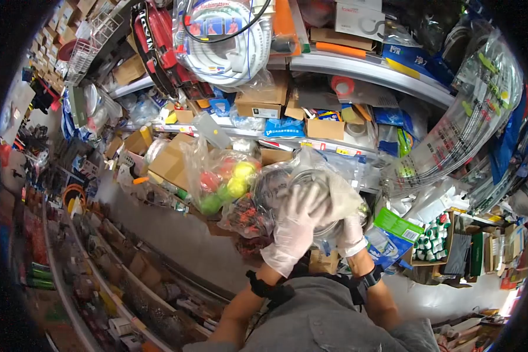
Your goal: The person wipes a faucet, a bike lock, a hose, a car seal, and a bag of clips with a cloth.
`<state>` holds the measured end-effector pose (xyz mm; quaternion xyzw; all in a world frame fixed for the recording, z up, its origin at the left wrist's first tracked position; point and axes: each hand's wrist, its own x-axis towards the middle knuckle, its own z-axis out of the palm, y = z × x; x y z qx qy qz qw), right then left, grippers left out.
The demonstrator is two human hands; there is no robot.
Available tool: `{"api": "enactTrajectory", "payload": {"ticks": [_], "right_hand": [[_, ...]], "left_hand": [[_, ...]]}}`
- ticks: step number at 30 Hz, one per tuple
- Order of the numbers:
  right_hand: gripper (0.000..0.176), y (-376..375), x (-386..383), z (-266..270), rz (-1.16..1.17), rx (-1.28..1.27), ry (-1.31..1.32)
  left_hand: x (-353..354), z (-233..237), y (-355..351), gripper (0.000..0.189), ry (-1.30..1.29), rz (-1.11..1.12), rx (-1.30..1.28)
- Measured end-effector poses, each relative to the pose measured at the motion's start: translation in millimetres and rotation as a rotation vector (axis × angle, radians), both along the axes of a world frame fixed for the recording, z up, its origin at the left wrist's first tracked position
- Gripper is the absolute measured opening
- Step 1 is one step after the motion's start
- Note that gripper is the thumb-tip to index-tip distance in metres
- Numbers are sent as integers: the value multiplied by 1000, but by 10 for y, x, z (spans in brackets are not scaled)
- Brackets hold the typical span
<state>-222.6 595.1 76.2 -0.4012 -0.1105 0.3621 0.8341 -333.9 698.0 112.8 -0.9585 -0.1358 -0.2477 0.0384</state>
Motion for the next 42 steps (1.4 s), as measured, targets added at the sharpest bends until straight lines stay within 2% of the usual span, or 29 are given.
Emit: {"api": "enactTrajectory", "payload": {"ticks": [1, 3, 4, 5, 6, 9, 13, 15, 16, 17, 18, 19, 21, 22, 23, 24, 25, 26, 28, 29, 31, 32, 34, 35, 37, 38, 40, 41, 42], "right_hand": [[38, -33, -29, 121, -34, -7, 11], [39, -175, -28, 129, 27, -44, 5], [38, -203, 17, 43, 38, -49, 40], [37, -219, 42, -1, 48, -53, 75], [33, -240, -66, 455, 34, 16, 164], [38, -334, 74, 613, -41, 65, 372], [36, -369, 285, 344, -189, 28, 130], [37, -377, 320, 276, -223, 89, 148], [37, -384, 313, 302, -227, 88, 149], [36, -373, 276, 400, -235, 62, 142], [35, -382, 258, 449, -245, 36, 137], [32, -417, 331, 228, -183, 48, 168], [30, -538, 436, 39, 160, 308, 522], [30, -584, 443, -3, 151, 310, 523], [30, -616, 429, 39, -12, 202, 418], [29, -651, 412, 89, -173, 91, 313], [33, -682, 384, 153, -181, 90, 276], [35, -739, 351, 182, -204, 102, 251], [40, -874, 258, 413, -201, 56, 220], [40, -930, 231, 476, -205, 54, 224], [43, -1030, 213, 550, -202, 68, 343], [43, -1068, 206, 591, -166, 97, 327], [40, -1099, 257, 374, -186, -34, 227], [37, -1079, 273, 389, -177, -42, 158], [37, -1073, 282, 292, -218, -115, 18], [34, -1101, 266, 364, -231, -115, 13], [33, -1179, 232, 555, -233, -153, 51], [33, -1209, 231, 596, -235, -189, 89], [36, -1228, 247, 584, -259, -141, 100]], "left_hand": [[-16, -67, 64, 39, -44, 41, -169], [-28, -137, 295, 47, 161, 74, -95], [-56, -134, 356, 47, 62, 120, -139], [-112, -183, 425, 47, 19, 157, -277], [-176, -256, 500, 48, -24, 193, -415], [-415, -375, 653, 50, -122, 290, -805], [-407, 115, 347, 44, -383, 284, -807], [-290, 334, 141, 43, -257, 270, -663], [-153, 453, 97, 44, -373, -89, -835], [-79, 520, -133, 44, -480, -103, -793], [-78, 446, -270, 46, -335, -83, -531], [-72, 235, -350, 49, -169, -174, -488], [81, 116, -394, 53, -84, -441, -60], [182, -327, -385, 38, -316, -434, -87], [197, -227, -366, 37, -241, -405, -127], [186, -264, -408, 40, -200, -354, -371], [185, -329, -438, 43, -156, -296, -613], [183, -407, -312, 51, -171, -318, -351], [142, -186, -252, 52, -44, -130, -342], [170, -337, -137, 60, -104, -111, -493], [223, -489, 58, 63, -522, -187, -1651], [139, -295, -12, 58, -371, -19, -799], [228, -119, -168, 52, -401, 136, -1136], [233, -436, -9, 61, -303, 57, -1043], [247, 308, -470, 70, -150, 144, -767], [289, 443, -555, 70, -72, 79, -649], [340, 177, -614, 73, -104, -74, -1099], [422, 119, -677, 77, -249, -243, -1565], [424, 91, -707, 77, -240, -247, -1569]]}}
